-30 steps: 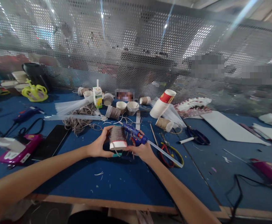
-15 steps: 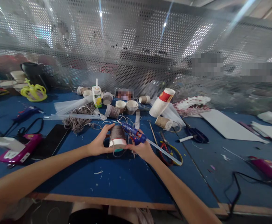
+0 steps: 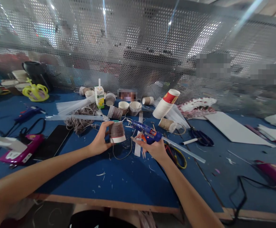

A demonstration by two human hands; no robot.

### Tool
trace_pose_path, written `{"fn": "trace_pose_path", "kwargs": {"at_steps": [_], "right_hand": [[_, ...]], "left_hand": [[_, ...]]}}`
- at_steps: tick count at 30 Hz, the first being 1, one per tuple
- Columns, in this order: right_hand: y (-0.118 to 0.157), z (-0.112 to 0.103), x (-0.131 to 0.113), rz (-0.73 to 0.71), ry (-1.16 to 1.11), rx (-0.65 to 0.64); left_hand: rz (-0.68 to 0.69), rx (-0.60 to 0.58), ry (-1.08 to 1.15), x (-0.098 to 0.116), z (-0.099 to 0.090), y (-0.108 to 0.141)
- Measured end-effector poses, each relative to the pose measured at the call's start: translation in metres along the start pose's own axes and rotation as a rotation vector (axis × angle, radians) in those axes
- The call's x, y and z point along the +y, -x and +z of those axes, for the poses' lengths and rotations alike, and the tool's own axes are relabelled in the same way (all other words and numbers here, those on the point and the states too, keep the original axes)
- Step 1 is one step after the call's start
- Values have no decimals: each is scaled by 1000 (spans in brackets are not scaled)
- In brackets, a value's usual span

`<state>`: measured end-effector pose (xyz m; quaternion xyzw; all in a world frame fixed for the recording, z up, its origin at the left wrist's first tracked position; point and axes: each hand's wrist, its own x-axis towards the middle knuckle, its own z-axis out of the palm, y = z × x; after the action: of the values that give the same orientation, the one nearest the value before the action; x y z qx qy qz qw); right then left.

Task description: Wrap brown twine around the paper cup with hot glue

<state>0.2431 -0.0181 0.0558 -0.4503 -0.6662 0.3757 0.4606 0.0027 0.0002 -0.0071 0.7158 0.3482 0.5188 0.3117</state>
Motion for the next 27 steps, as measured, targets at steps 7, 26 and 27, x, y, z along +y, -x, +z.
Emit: {"fn": "trace_pose_path", "kwargs": {"at_steps": [7,26,27], "right_hand": [[4,8,-7,69,-64,-107],[11,13,-8,-132,325,-211],[11,14,-7,-145,340,-201]], "left_hand": [[-109,2,122,-4,2,2],[100,190,-339,3,-4,-1],[110,182,-352,4,-4,-1]]}}
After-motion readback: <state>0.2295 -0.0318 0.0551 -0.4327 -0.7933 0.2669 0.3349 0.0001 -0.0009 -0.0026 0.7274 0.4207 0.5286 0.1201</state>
